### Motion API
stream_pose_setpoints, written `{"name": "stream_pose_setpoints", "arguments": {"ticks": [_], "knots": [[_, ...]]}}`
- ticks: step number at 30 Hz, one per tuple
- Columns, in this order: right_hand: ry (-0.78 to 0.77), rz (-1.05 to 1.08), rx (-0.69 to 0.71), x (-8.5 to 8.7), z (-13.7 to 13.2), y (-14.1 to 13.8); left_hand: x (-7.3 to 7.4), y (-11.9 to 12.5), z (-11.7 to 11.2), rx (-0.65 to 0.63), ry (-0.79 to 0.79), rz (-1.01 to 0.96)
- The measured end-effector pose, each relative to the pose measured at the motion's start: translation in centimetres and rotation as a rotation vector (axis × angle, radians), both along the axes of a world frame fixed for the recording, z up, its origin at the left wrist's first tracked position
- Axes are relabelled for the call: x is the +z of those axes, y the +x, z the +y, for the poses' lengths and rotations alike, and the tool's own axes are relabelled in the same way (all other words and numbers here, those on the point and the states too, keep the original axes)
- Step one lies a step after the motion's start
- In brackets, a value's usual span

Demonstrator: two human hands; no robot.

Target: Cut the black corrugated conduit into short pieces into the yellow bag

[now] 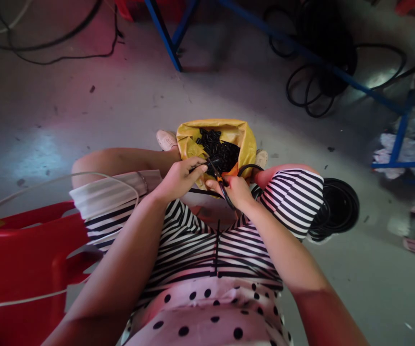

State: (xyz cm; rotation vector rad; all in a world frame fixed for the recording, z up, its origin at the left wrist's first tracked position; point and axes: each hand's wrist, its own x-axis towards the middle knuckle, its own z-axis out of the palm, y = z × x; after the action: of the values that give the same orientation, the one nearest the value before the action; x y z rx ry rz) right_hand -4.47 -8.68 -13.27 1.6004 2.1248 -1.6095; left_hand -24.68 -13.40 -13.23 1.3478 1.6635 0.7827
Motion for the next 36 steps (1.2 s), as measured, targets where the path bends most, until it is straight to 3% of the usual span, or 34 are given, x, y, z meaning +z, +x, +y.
{"name": "stream_pose_setpoints", "arguments": {"ticks": [7,17,30,36], "knots": [[-0.170,0.171,0.008,0.07,0.29,0.36,0.61,0.44,0.05,-0.129,-0.031,-0.030],[-0.034,0.020,0.035,-0.86,0.02,0.24,0.44,0.11,-0.13,-0.091,-0.036,-0.053],[0.009,-0.012,-0.018,-0.06,0.42,-0.15,0.08,-0.07,-0.15,0.021,-0.023,-0.125],[-0.046,0.050,-0.085,-0.33,0.40,-0.18,-0.14,0.01,-0.29,-0.074,-0.048,-0.197]]}}
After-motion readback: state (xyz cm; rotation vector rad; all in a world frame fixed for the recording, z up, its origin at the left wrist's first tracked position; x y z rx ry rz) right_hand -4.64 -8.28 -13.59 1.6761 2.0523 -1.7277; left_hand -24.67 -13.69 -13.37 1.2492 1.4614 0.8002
